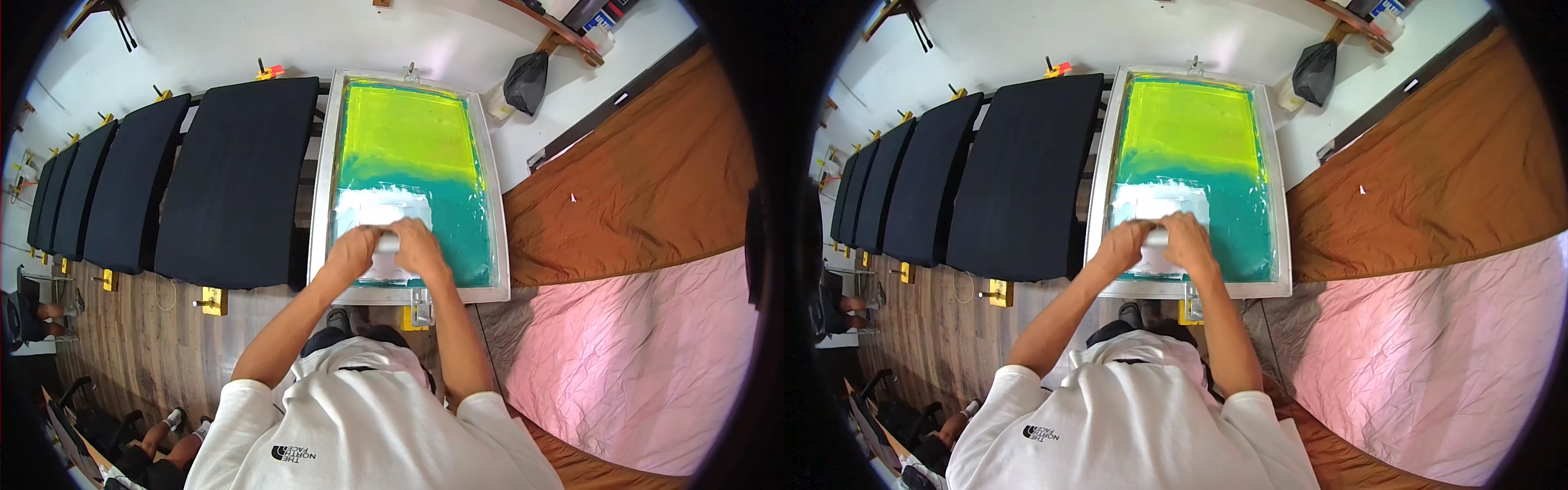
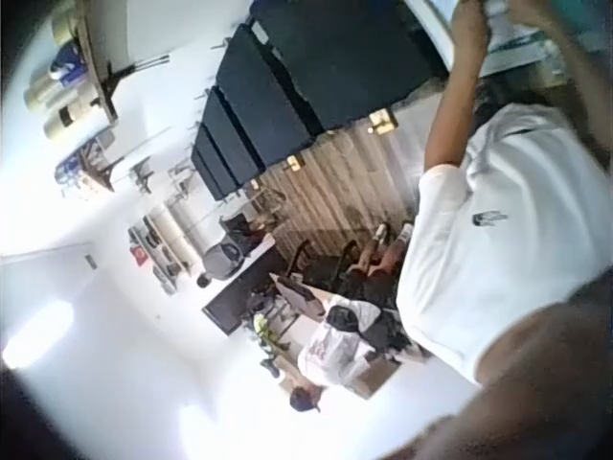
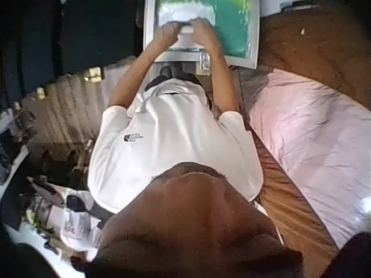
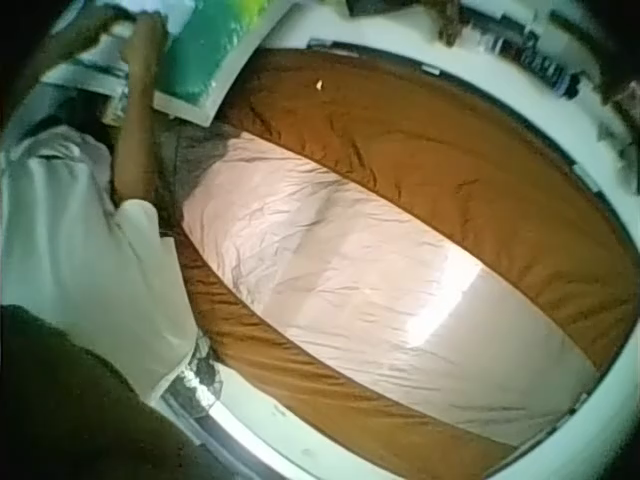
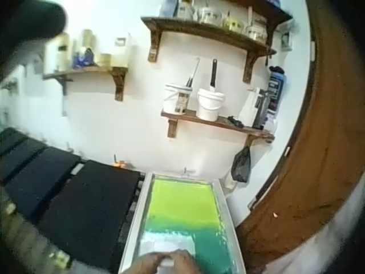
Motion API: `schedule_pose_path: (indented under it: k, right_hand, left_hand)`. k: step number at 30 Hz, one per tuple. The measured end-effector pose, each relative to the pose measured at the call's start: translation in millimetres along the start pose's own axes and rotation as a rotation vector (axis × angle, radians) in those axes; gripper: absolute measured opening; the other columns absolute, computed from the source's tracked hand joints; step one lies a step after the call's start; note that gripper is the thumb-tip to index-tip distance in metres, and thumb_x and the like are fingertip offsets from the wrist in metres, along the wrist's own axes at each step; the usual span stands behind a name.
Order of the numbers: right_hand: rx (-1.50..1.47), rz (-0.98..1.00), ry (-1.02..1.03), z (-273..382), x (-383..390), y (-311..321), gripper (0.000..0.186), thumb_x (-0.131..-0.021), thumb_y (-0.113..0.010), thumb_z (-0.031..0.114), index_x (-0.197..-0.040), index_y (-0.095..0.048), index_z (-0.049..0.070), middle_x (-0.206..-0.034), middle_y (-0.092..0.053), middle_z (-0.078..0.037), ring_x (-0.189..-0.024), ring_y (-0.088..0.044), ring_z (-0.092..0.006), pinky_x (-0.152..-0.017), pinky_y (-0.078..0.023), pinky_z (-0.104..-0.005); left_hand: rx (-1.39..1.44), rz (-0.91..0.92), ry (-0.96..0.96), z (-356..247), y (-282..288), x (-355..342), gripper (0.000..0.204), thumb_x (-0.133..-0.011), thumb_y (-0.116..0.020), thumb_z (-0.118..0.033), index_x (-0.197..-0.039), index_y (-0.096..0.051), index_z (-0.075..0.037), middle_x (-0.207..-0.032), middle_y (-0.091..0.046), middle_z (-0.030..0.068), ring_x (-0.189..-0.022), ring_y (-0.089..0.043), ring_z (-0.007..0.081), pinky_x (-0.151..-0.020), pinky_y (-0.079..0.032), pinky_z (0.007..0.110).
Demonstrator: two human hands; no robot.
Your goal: The person is using a squeegee to apply white ink through a mesh screen onto a black t-shirt.
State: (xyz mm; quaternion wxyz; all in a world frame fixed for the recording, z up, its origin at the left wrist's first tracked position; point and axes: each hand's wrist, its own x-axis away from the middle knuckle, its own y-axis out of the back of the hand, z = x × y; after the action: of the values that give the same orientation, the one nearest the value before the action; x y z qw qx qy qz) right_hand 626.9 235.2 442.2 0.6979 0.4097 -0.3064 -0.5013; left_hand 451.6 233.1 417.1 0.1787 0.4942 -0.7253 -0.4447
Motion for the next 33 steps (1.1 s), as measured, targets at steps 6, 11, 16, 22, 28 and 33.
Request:
schedule_pose_path:
  k: [6,11,16,22,28,33]
  right_hand:
    - [-0.048,-0.007,-0.029,46.1,78.2,6.0,0.045,-0.069,-0.061,-0.008,-0.109,-0.069,0.010,-0.103,-0.066,-0.015,-0.101,-0.060,-0.0361,-0.086,-0.050,-0.0482]
    - [0.045,0.165,-0.039,30.8,49.3,21.2,0.040,-0.065,-0.064,-0.003,-0.103,-0.071,0.008,-0.102,-0.068,-0.016,-0.099,-0.063,-0.0368,-0.086,-0.051,-0.0464]
    - [0.051,0.198,-0.092,6.2,-34.4,42.5,0.038,-0.067,-0.062,-0.002,-0.103,-0.070,0.007,-0.096,-0.069,-0.018,-0.094,-0.066,-0.0363,-0.083,-0.052,-0.0473]
    - [0.051,0.072,-0.020,-19.3,-29.9,3.3,0.046,-0.070,-0.062,-0.004,-0.112,-0.067,0.014,-0.107,-0.064,-0.014,-0.105,-0.057,-0.0371,-0.089,-0.050,-0.0451]
    - [-0.074,0.009,0.058,15.1,61.5,0.9,0.044,-0.068,-0.060,-0.008,-0.110,-0.063,0.005,-0.110,-0.060,-0.011,-0.105,-0.055,-0.0333,-0.087,-0.049,-0.0433]
    - [-0.028,0.244,0.043,17.8,40.5,30.8,0.039,-0.068,-0.062,-0.004,-0.106,-0.066,0.006,-0.106,-0.063,-0.012,-0.103,-0.058,-0.0332,-0.086,-0.050,-0.0443]
  left_hand:
    - [0.046,0.047,0.012,-37.8,3.0,71.4,0.043,-0.071,-0.063,0.003,-0.114,-0.063,-0.002,-0.101,-0.066,0.0212,-0.088,-0.067,0.0370,-0.075,-0.056,0.043]
    - [-0.011,0.310,0.035,-28.5,21.5,43.7,0.039,-0.066,-0.069,-0.003,-0.105,-0.064,-0.005,-0.099,-0.067,0.0192,-0.091,-0.067,0.0366,-0.074,-0.056,0.043]
    - [-0.026,0.107,0.087,3.8,26.2,-45.0,0.028,-0.071,-0.063,0.004,-0.096,-0.069,-0.005,-0.082,-0.068,0.0220,-0.078,-0.068,0.0405,-0.070,-0.055,0.047]
    - [0.050,0.041,0.081,0.6,11.1,-30.0,0.043,-0.069,-0.056,0.012,-0.108,-0.067,-0.003,-0.101,-0.068,0.0217,-0.095,-0.065,0.0387,-0.083,-0.054,0.044]
    - [0.073,0.053,0.109,-46.9,15.6,43.9,0.051,-0.068,-0.054,0.014,-0.115,-0.064,0.000,-0.116,-0.064,0.0221,-0.111,-0.061,0.0356,-0.095,-0.052,0.041]
    - [0.072,0.347,0.175,-49.4,42.9,22.5,0.042,-0.070,-0.059,0.006,-0.111,-0.066,-0.004,-0.099,-0.068,0.0215,-0.087,-0.068,0.0375,-0.078,-0.056,0.043]
